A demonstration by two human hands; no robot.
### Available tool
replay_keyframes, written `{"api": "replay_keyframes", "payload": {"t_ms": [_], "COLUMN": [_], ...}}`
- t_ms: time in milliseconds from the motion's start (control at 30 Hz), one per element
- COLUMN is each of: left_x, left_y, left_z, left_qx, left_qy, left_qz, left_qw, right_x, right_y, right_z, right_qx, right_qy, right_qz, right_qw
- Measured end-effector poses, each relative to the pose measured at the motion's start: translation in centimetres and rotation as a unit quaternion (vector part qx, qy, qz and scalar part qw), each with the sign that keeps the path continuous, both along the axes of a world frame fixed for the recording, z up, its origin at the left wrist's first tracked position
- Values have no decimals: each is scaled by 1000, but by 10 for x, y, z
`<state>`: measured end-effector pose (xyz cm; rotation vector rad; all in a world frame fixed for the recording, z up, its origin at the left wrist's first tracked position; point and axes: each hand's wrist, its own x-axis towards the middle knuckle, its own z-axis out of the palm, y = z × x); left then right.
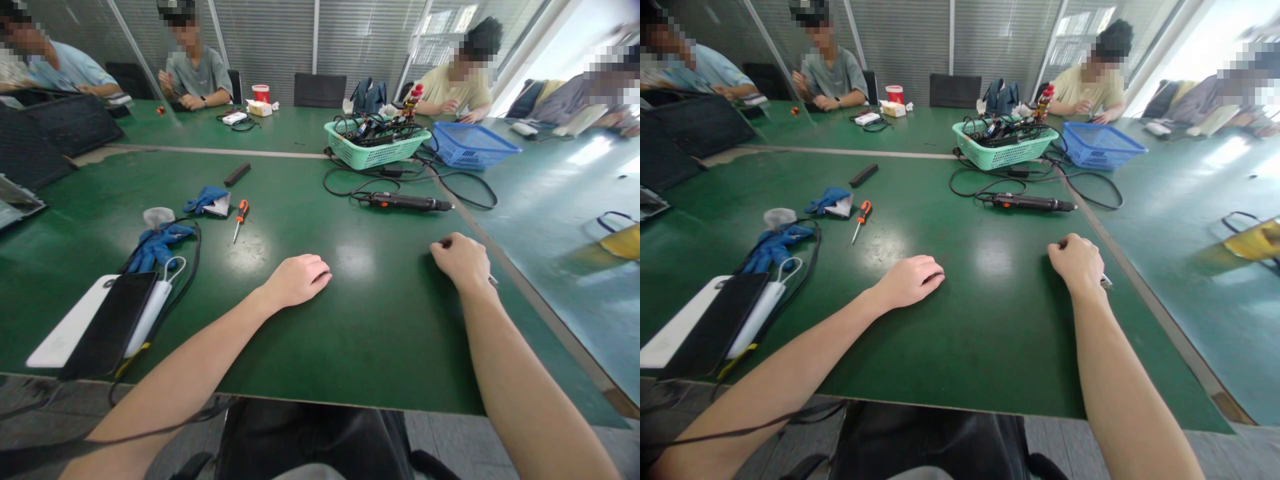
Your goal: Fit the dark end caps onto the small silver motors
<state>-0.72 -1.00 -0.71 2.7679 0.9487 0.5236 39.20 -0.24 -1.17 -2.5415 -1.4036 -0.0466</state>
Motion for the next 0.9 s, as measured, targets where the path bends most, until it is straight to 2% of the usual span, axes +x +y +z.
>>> {"api": "replay_keyframes", "payload": {"t_ms": [267, 333, 467, 533, 700, 800, 900], "left_x": [1, 1, 1, 1, 1, 1, 2], "left_y": [0, -1, -1, -1, -1, -1, -1], "left_z": [1, 2, 2, 2, 3, 3, 3], "left_qx": [3, 1, 0, -1, 1, 0, 0], "left_qy": [5, 6, 7, 10, 20, 18, 16], "left_qz": [-1, -1, 0, 1, 5, 5, 6], "left_qw": [1000, 1000, 1000, 1000, 1000, 1000, 1000], "right_x": [-1, 0, 8, 16, 18, -7, -42], "right_y": [-6, -9, -15, -16, -14, -15, -18], "right_z": [11, 15, 17, 12, -1, -2, 0], "right_qx": [11, -1, -87, -137, -147, -113, -60], "right_qy": [10, 12, 38, 52, 16, -15, -45], "right_qz": [9, -11, -89, -99, -29, 17, 122], "right_qw": [1000, 1000, 992, 984, 989, 993, 990]}}
